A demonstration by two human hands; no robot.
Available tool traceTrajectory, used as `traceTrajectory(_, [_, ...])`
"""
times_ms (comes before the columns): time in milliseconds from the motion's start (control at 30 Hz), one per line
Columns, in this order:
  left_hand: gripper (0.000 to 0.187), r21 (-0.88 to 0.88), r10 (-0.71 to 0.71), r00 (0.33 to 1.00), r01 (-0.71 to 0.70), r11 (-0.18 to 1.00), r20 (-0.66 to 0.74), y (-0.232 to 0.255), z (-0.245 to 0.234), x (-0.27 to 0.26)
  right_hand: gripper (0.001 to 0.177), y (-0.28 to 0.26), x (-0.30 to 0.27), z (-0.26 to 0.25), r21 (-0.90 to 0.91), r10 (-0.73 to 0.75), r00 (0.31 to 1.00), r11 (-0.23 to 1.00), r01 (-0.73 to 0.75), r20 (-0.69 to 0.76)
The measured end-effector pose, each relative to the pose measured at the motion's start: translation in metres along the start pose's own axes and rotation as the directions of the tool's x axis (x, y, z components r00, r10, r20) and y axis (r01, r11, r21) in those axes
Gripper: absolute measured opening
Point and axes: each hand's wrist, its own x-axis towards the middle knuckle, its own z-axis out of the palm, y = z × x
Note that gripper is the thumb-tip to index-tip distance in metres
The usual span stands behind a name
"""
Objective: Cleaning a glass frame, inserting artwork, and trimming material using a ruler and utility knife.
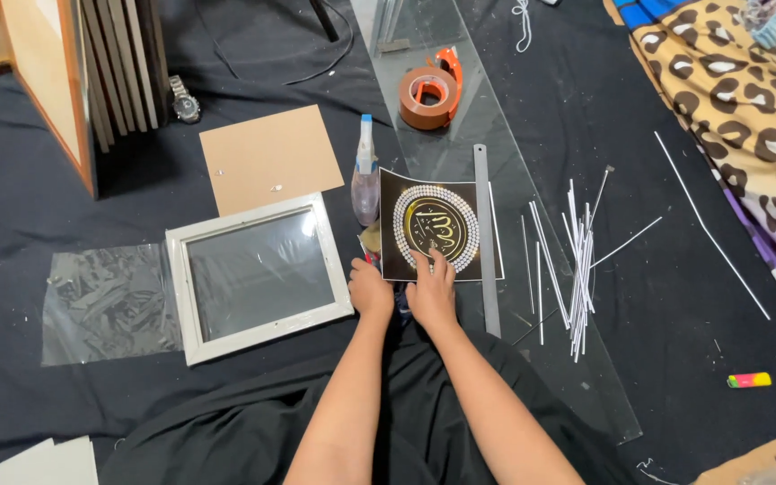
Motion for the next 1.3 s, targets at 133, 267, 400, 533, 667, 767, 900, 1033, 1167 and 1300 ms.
traceTrajectory(133, [0.047,-0.057,-0.072,0.989,0.080,0.995,0.127,-0.028,0.002,0.026,0.056,0.025,0.007,0.010,0.059,0.059,0.998,0.996,-0.060,0.021])
traceTrajectory(267, [0.033,-0.119,-0.008,0.988,0.027,0.993,0.156,-0.039,-0.048,0.021,0.045,0.038,0.017,0.016,0.198,0.091,0.982,0.979,-0.057,-0.164])
traceTrajectory(400, [0.052,-0.656,-0.077,0.947,0.274,0.703,0.313,-0.075,-0.065,0.002,0.032,0.046,0.017,0.018,0.326,0.146,0.978,0.941,-0.091,-0.149])
traceTrajectory(533, [0.058,-0.465,-0.043,0.944,0.201,0.862,0.329,-0.103,-0.076,-0.005,0.034,0.055,0.020,0.030,0.335,0.163,0.986,0.929,-0.160,0.019])
traceTrajectory(667, [0.044,-0.004,0.039,0.987,-0.038,0.999,0.155,-0.045,-0.150,-0.067,0.030,0.049,0.012,0.017,0.390,0.191,0.977,0.896,-0.213,0.094])
traceTrajectory(767, [0.041,-0.163,0.192,0.970,-0.167,0.972,0.152,0.002,-0.162,-0.094,0.037,0.033,-0.002,-0.002,0.616,0.164,0.942,0.721,-0.316,0.292])
traceTrajectory(900, [0.034,-0.399,0.476,0.846,-0.361,0.843,0.240,0.059,-0.139,-0.123,0.037,0.031,-0.012,-0.017,0.919,0.138,0.946,0.232,-0.319,0.293])
traceTrajectory(1033, [0.031,-0.489,0.653,0.748,-0.529,0.694,0.118,0.086,-0.103,-0.102,0.039,0.082,-0.006,-0.063,0.913,0.256,0.946,0.304,-0.273,0.198])
traceTrajectory(1167, [0.057,-0.188,0.488,0.688,-0.662,0.726,-0.537,0.101,-0.108,-0.035,0.037,0.154,0.005,-0.047,0.866,0.536,0.832,0.340,-0.368,0.143])
traceTrajectory(1300, [0.091,-0.303,0.317,0.838,-0.473,0.827,-0.444,0.108,-0.115,0.041,0.042,0.166,0.020,-0.029,0.844,0.573,0.798,0.322,-0.429,0.187])
